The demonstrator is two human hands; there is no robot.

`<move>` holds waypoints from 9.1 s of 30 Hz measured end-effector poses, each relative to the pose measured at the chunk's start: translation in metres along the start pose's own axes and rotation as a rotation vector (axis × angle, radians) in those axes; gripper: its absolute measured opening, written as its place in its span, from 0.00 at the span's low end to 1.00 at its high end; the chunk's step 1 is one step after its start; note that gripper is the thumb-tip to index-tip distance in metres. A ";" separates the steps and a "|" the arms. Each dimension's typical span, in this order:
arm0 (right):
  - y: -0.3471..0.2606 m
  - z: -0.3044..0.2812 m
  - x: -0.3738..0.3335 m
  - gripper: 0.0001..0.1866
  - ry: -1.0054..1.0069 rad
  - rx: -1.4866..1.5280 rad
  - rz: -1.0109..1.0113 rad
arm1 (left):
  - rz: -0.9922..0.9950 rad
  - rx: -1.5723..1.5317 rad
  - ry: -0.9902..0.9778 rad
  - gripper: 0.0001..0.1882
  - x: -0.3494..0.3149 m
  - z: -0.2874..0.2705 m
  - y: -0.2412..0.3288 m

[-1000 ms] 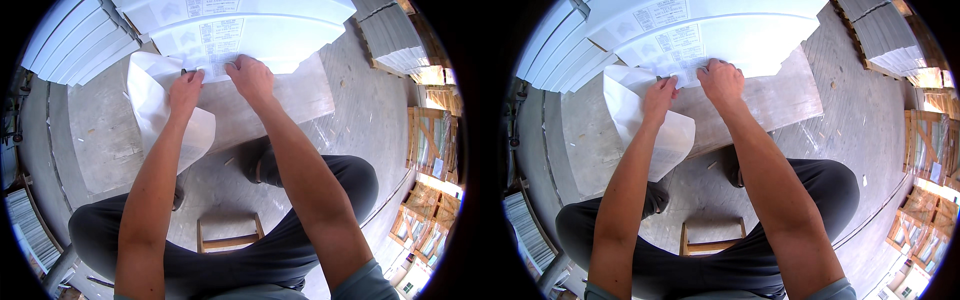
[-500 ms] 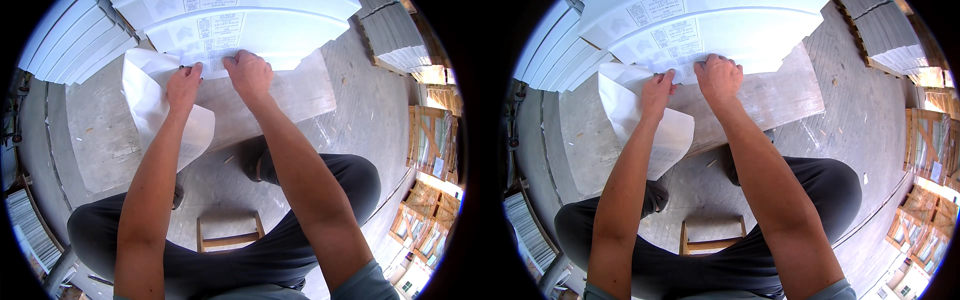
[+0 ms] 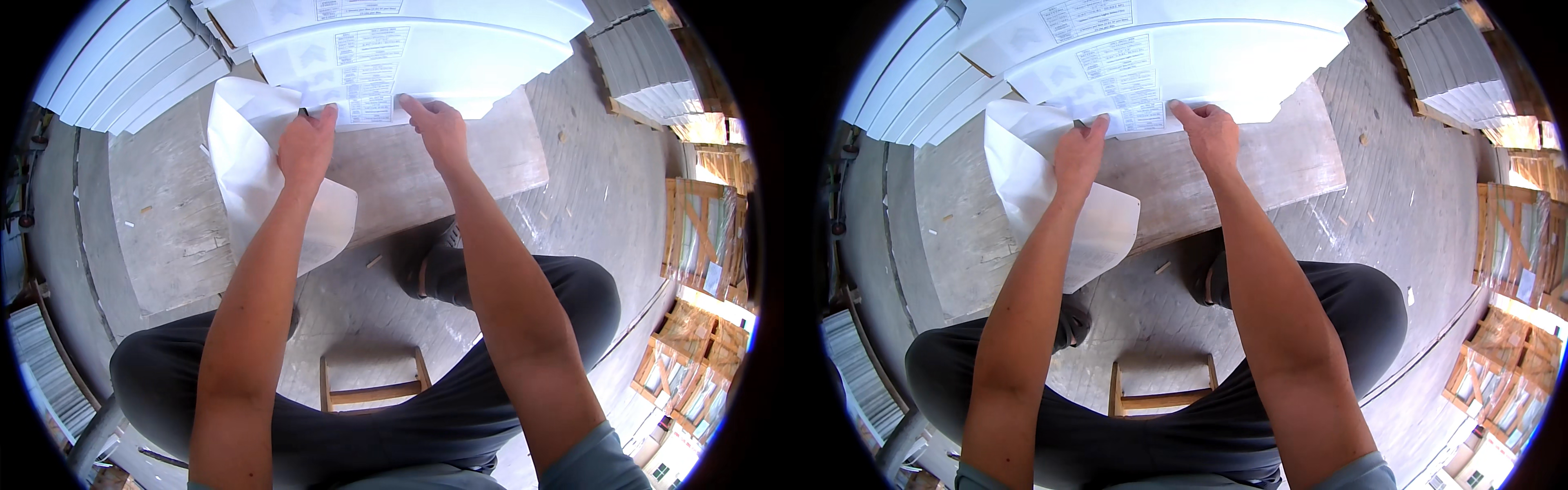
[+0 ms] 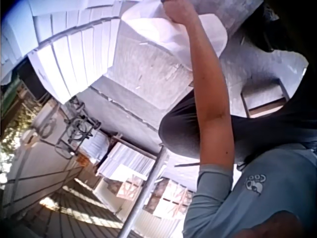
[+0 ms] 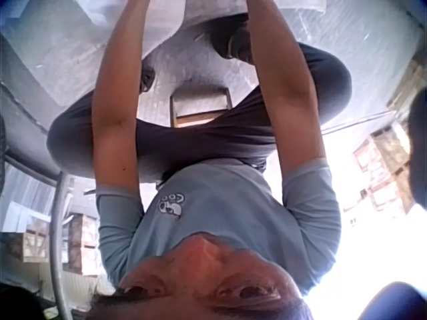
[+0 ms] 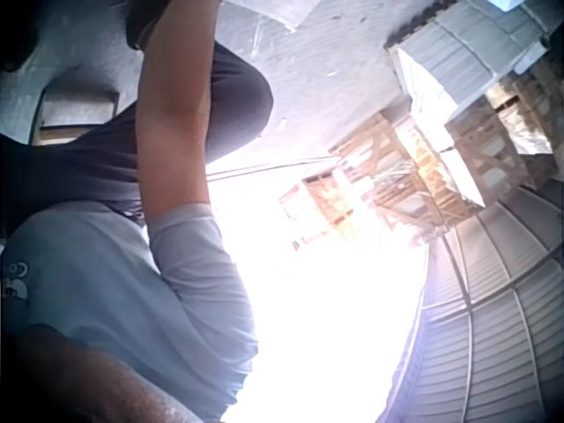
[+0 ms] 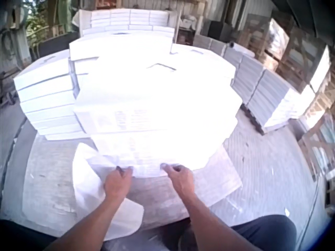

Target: The person sits in a warehouse and applies printed labels to the sides of stacked white boxes. They peel labels from a sheet, align them on the box, and smooth them down by hand, repeating the process for multiple boxes.

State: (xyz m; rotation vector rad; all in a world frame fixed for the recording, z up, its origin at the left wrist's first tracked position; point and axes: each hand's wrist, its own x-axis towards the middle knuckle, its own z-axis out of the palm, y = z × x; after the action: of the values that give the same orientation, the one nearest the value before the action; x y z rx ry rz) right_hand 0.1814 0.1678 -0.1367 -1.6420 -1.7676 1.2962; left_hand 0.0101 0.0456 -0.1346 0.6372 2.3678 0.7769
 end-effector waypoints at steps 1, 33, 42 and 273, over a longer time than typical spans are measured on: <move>0.006 0.000 0.001 0.27 0.001 0.027 0.002 | -0.025 0.008 -0.011 0.30 0.000 -0.001 -0.001; 0.034 0.036 -0.051 0.19 -0.400 -0.190 -0.057 | 0.539 0.584 -0.208 0.14 -0.055 0.000 -0.016; 0.015 0.019 -0.121 0.20 -0.571 -0.439 -0.228 | 0.712 1.014 -0.276 0.12 -0.101 -0.047 -0.077; -0.146 -0.057 -0.283 0.06 -0.195 -0.074 -0.713 | 0.225 -0.481 -0.524 0.23 -0.210 -0.199 -0.017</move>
State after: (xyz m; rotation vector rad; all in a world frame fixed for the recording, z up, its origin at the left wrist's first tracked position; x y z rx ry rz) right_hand 0.2106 -0.0578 0.0934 -0.7831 -2.2399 1.0679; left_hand 0.0324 -0.1644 0.0635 0.7865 1.5801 1.0765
